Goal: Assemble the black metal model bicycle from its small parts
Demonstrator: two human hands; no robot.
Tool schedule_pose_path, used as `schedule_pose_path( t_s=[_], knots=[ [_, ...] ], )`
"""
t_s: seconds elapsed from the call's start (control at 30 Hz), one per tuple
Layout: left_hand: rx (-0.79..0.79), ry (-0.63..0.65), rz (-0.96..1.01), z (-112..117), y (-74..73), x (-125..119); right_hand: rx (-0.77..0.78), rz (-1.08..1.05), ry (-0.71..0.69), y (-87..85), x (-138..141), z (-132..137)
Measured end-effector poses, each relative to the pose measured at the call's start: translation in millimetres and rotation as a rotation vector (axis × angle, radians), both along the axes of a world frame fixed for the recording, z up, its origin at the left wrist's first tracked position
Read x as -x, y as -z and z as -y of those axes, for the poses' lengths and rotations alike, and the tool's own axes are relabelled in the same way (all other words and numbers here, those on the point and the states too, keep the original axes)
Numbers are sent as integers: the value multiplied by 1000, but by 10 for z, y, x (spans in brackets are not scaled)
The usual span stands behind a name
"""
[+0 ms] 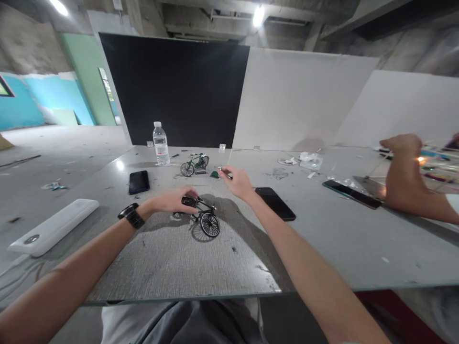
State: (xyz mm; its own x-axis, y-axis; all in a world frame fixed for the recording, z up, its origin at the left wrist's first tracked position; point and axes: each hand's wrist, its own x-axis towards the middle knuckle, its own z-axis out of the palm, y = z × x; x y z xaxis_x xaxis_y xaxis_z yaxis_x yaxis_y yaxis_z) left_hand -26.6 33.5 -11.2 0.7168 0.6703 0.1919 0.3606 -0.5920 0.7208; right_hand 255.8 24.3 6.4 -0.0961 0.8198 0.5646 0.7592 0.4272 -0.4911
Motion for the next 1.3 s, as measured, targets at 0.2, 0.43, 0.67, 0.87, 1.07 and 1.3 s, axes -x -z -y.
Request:
schedule_pose_path(
  t_s=[0.2, 0.43, 0.67, 0.87, 1.07, 1.3],
  knots=[
    [-10, 15, -25, -24, -37, 9, 42, 0, -74, -30, 41, 38],
    [-293, -125, 53, -55, -27, 46, 69, 49, -136, -41, 223, 164],
    [-354, -114, 70, -51, 4, 59, 59, 107, -115, -28, 393, 239],
    [-355, -118, 46, -45, 1, 50, 72, 114, -74, 43, 271, 121],
    [-331, -128, 58, -64, 15, 52, 296, 333, -66, 184, 72, 1],
    [-363, -144, 55, -40, 4, 46, 180, 164, -77, 65, 143, 56]
  ],
)
